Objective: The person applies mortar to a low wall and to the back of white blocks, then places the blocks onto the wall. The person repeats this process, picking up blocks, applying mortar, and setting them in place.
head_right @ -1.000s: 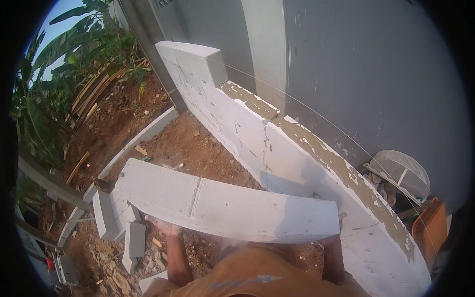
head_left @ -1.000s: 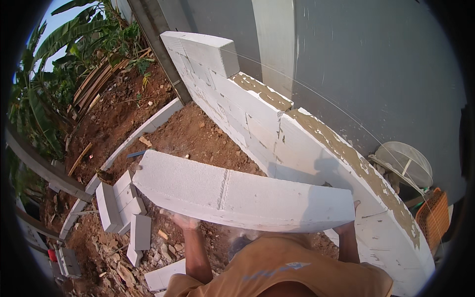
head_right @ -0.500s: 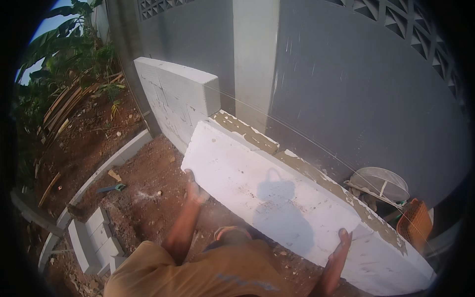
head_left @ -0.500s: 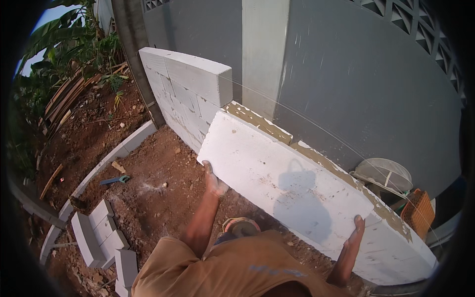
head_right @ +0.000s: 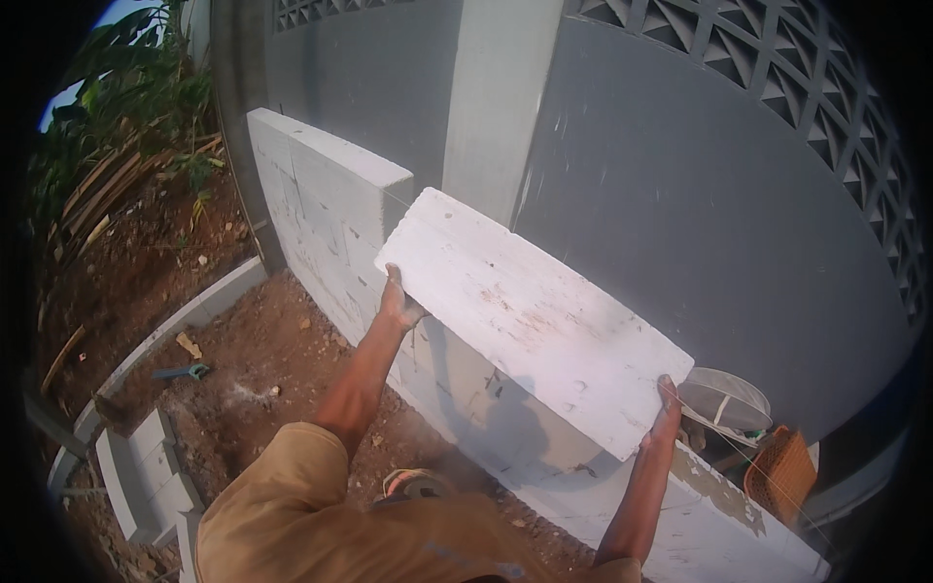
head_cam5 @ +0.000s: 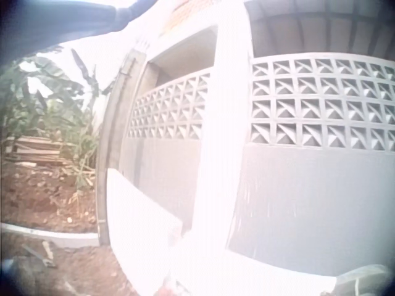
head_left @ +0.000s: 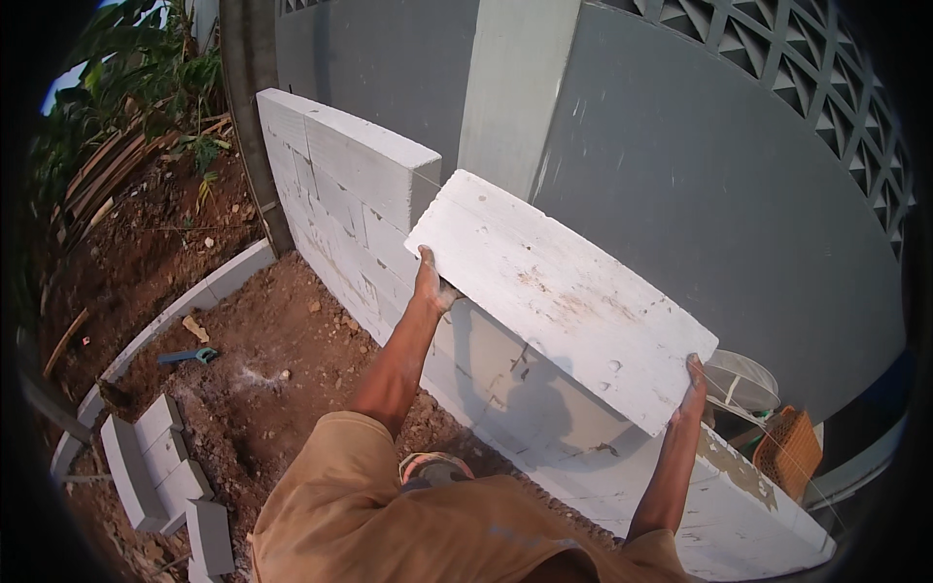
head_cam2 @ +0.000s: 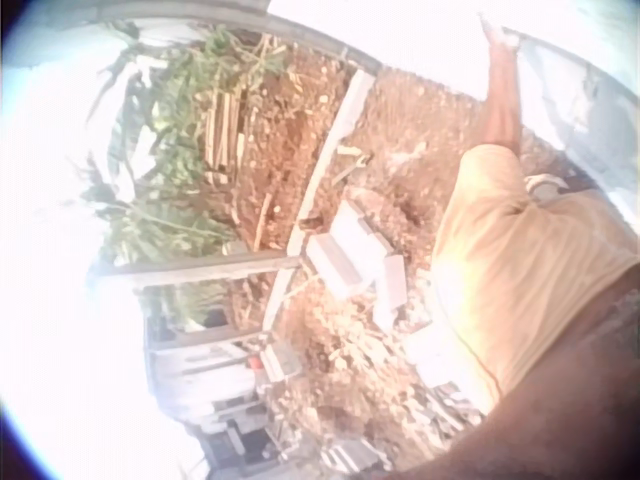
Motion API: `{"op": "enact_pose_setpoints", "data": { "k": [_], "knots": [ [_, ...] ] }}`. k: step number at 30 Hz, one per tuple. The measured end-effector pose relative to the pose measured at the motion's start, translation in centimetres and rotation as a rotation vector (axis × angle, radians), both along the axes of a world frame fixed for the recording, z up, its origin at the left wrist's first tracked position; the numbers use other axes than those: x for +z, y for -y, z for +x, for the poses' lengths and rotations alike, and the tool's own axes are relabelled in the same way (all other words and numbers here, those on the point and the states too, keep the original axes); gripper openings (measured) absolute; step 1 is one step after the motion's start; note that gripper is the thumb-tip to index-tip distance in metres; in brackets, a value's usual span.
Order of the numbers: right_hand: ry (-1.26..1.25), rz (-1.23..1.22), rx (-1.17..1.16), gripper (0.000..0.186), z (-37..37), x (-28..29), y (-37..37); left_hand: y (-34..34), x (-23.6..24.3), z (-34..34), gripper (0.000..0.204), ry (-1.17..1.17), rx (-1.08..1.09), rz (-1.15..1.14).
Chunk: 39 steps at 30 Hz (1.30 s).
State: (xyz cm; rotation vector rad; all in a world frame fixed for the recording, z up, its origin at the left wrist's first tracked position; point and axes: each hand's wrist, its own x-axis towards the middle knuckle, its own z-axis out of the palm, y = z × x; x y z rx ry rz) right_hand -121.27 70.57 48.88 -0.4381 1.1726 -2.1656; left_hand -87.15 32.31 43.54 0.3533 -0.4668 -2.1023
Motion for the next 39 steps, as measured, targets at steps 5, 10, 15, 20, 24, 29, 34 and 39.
{"op": "enact_pose_setpoints", "data": {
  "k": [5,10,15,20,24,29,34,39],
  "knots": [
    [-0.196,-0.031,-0.240,0.066,-3.6,-3.1,2.0,3.3,-0.2,-0.2,0.070,0.216,0.077,-0.151],
    [-0.418,-0.118,-0.214,0.079,-2.0,-1.4,2.9,4.9,-0.7,1.5,0.075,0.702,0.031,-0.244],
    [-0.559,-0.119,-0.273,0.084,-1.5,-3.4,3.7,8.1,-2.7,2.2,0.079,0.842,-0.072,-0.340],
    [-0.620,-0.124,-0.247,0.080,-2.2,-5.5,4.9,10.7,-4.1,3.2,0.079,0.912,-0.153,-0.347],
    [-0.602,-0.127,-0.354,0.079,-2.8,-7.3,5.9,11.4,-5.3,3.9,0.075,0.923,-0.153,-0.316],
    [-0.593,-0.186,-0.293,0.082,-3.3,-8.2,6.7,12.2,-5.2,4.3,0.077,0.943,-0.167,-0.367],
    [-0.536,-0.203,-0.225,0.086,-4.3,-10.3,6.5,12.3,-4.4,4.4,0.073,1.033,-0.230,-0.402],
    [-0.447,-0.214,-0.208,0.091,-4.9,-12.3,6.2,12.3,-3.1,4.3,0.075,1.121,-0.263,-0.408]
  ]
}}
